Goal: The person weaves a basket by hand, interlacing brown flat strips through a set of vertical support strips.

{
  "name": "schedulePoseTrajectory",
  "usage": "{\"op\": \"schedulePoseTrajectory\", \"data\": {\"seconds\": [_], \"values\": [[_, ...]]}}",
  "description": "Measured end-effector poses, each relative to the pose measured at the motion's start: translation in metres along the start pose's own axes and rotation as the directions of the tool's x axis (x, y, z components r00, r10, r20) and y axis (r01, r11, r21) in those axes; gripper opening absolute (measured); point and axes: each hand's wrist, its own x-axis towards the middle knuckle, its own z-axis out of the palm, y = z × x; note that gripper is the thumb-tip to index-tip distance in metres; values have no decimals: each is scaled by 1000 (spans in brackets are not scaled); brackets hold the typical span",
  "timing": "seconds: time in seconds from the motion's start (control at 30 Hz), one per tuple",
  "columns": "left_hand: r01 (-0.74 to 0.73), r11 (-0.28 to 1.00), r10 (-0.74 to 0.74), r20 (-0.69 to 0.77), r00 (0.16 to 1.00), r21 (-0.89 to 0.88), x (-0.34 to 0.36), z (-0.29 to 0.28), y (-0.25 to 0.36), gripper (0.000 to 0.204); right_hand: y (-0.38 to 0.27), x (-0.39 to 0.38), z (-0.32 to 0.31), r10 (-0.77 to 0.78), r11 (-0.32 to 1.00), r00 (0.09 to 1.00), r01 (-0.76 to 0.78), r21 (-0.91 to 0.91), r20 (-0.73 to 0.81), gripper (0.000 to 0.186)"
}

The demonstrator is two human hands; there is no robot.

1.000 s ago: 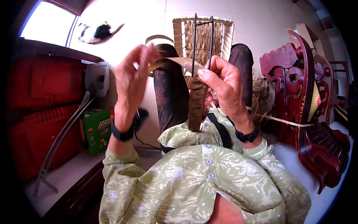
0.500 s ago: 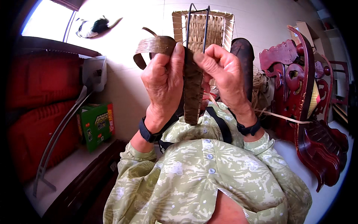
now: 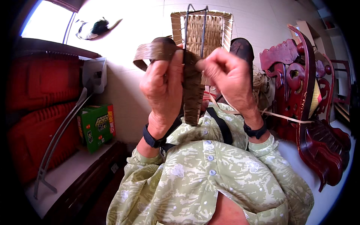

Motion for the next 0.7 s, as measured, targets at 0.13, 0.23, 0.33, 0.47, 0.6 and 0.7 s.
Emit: {"op": "schedulePoseTrajectory", "data": {"seconds": [0.13, 0.23, 0.33, 0.47, 0.6, 0.7], "values": [[-51, 997, 41, 145, 989, 62, -3, -4, 1, 19, -24, 16, -8, -183, 981, 982, 180, -68, -48, 17], [-34, 997, 17, 232, 973, 73, -6, -12, 5, 23, -40, 27, -7, -34, 996, 972, 52, -71, 232, 29], [-47, 999, 39, 262, 964, 23, -9, -13, 6, 22, -39, 38, -13, -86, 980, 913, 150, -132, 399, 37], [-50, 997, 33, 270, 962, 55, -7, -9, 15, 20, -37, 35, -9, -153, 946, 901, 253, -205, 406, 34], [-20, 1000, 25, 240, 971, -23, -8, -7, 10, 18, -44, 27, -7, -134, 913, 946, 234, -335, 294, 27], [173, 963, -139, 167, 976, -208, -9, -1, 9, 18, -29, 22, -14, -187, 974, 982, 191, -122, 37, 24]]}}
